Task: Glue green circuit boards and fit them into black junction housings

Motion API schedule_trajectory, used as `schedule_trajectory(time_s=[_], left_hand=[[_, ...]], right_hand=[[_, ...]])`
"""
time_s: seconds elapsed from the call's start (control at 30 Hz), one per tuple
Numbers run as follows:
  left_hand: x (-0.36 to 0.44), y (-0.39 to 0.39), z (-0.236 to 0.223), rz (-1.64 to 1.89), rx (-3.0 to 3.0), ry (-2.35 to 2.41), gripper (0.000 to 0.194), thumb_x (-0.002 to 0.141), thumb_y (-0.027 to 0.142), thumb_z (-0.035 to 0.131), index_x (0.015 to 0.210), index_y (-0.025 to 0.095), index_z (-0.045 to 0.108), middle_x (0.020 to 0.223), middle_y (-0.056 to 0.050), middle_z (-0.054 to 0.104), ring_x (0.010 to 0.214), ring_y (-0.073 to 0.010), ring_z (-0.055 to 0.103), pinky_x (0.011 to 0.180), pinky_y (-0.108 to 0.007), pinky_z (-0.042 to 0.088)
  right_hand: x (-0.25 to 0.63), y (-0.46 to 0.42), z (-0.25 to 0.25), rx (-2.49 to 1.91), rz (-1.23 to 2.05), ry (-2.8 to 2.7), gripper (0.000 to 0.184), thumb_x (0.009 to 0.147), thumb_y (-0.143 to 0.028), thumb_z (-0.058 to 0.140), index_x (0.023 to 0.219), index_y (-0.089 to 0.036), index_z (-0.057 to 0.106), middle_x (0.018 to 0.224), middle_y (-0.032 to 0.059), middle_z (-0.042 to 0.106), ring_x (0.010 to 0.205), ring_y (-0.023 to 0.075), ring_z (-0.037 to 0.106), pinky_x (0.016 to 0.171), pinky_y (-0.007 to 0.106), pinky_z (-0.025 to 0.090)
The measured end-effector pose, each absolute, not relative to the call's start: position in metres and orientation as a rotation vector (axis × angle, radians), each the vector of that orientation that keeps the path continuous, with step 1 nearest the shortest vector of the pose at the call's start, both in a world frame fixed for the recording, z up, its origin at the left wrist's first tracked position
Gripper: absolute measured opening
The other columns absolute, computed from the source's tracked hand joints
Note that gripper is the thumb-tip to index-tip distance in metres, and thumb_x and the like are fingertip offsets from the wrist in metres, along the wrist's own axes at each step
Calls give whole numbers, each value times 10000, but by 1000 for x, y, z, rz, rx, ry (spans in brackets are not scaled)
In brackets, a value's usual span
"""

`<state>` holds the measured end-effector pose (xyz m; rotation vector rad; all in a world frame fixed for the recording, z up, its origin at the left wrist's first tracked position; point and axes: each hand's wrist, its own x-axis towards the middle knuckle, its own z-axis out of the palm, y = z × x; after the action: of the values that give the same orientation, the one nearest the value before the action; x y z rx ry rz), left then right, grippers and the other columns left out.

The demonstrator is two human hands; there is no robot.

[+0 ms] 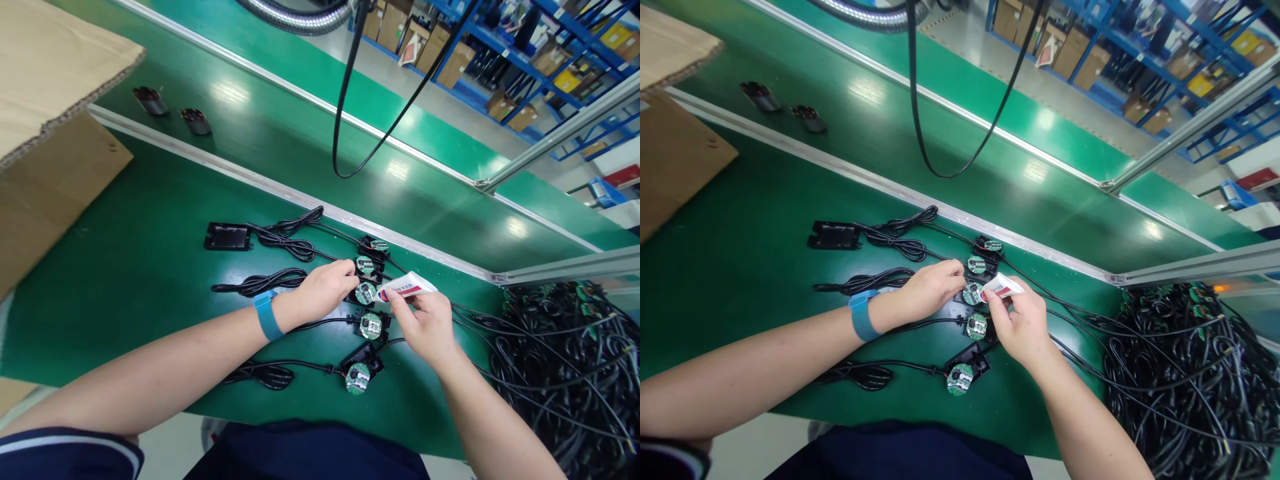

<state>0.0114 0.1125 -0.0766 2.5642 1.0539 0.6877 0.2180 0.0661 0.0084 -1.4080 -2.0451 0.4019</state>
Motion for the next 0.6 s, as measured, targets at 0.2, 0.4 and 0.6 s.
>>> schedule_trajectory(time_s=[0.2, 0.4, 0.6], left_hand=[[10, 112, -76, 684, 2560, 1054, 303, 977, 171, 406, 751, 170, 607, 850, -39, 539, 739, -146, 461, 595, -273, 333], [11, 112, -81, 712, 2527, 1035, 327, 991, 188, 400, 760, 168, 631, 848, -42, 546, 738, -149, 463, 593, -285, 341], [11, 113, -81, 734, 2508, 1028, 326, 982, 181, 397, 761, 171, 636, 835, -45, 528, 734, -157, 446, 579, -293, 342]], right_hand=[[206, 71, 5, -1404, 438, -2034, 177, 932, -311, 604, 820, -219, 706, 747, 53, 720, 652, 198, 671, 624, 313, 514], [201, 78, -2, -1368, 394, -2094, 169, 939, -296, 587, 836, -214, 692, 819, 65, 735, 724, 198, 680, 668, 310, 523], [205, 72, 5, -1364, 397, -2113, 171, 946, -290, 576, 845, -215, 692, 791, 51, 720, 705, 186, 666, 651, 300, 515]])
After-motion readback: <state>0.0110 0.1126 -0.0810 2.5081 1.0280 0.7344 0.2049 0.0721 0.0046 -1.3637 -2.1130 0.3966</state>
